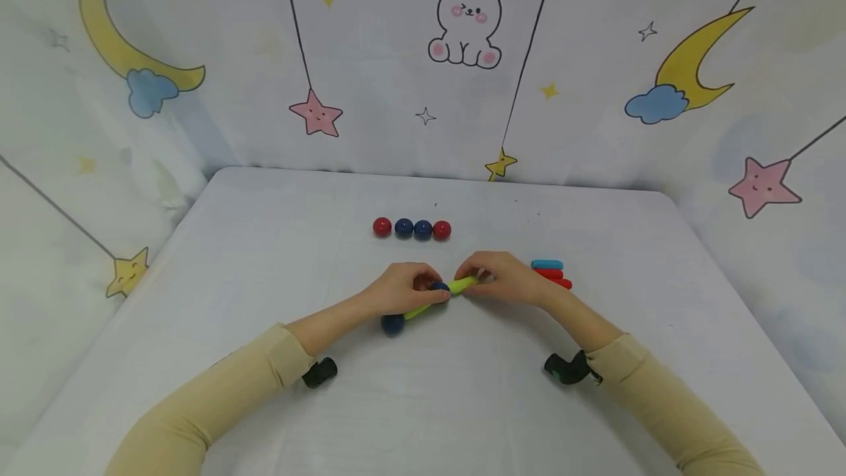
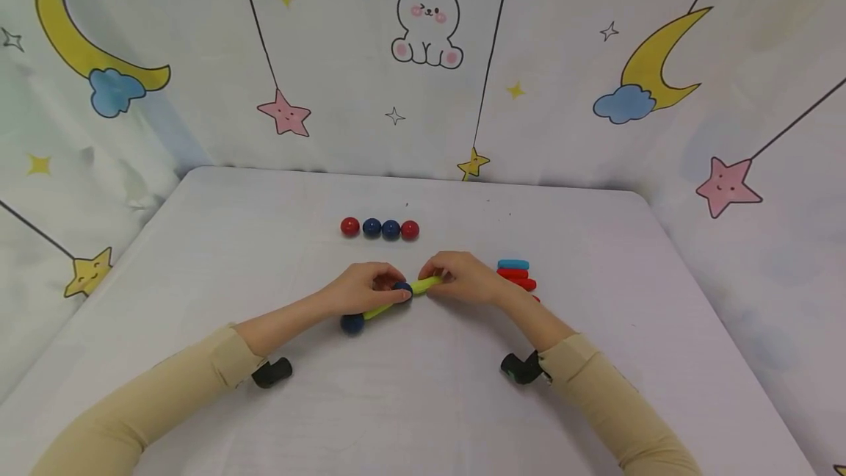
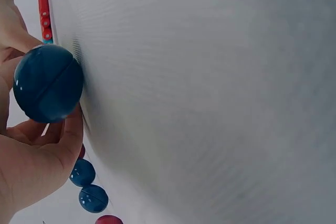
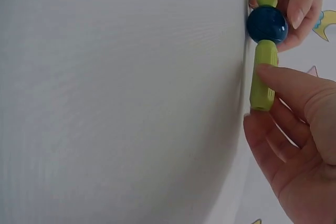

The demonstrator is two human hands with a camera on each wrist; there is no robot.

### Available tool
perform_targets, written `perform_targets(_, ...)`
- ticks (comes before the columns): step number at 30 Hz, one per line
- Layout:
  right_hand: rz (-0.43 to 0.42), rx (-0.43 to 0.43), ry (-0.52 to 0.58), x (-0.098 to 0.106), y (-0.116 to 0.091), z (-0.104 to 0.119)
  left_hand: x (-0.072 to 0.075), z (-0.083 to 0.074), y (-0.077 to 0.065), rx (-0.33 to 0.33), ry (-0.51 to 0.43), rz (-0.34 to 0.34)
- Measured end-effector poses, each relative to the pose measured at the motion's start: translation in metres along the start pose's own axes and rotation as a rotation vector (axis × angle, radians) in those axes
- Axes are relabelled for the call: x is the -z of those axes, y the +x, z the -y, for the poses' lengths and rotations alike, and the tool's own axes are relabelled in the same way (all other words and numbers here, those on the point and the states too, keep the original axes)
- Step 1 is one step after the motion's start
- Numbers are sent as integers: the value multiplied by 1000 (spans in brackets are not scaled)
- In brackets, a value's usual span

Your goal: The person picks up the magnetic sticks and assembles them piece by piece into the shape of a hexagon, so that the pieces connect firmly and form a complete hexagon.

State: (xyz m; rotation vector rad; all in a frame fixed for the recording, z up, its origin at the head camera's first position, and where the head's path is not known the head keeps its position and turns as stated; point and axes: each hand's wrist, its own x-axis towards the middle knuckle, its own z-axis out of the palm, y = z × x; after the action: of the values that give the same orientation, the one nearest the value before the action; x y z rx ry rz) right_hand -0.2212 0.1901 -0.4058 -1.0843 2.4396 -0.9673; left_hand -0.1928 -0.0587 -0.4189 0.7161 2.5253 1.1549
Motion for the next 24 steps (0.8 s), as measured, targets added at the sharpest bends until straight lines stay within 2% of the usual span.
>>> perform_targets(7, 21, 18, 23, -4, 5, 3, -1, -2, 3, -9, 42, -8)
perform_targets(17, 23, -1, 53, -5, 10, 5, -4, -4, 1, -5, 38, -53)
perform_targets(20, -18, -34, 73, -4, 13, 2, -4, -4, 1, -2, 44, -64)
perform_targets(24, -132, -117, 74, -2, 19, -3, -5, -3, 1, 12, 49, -68)
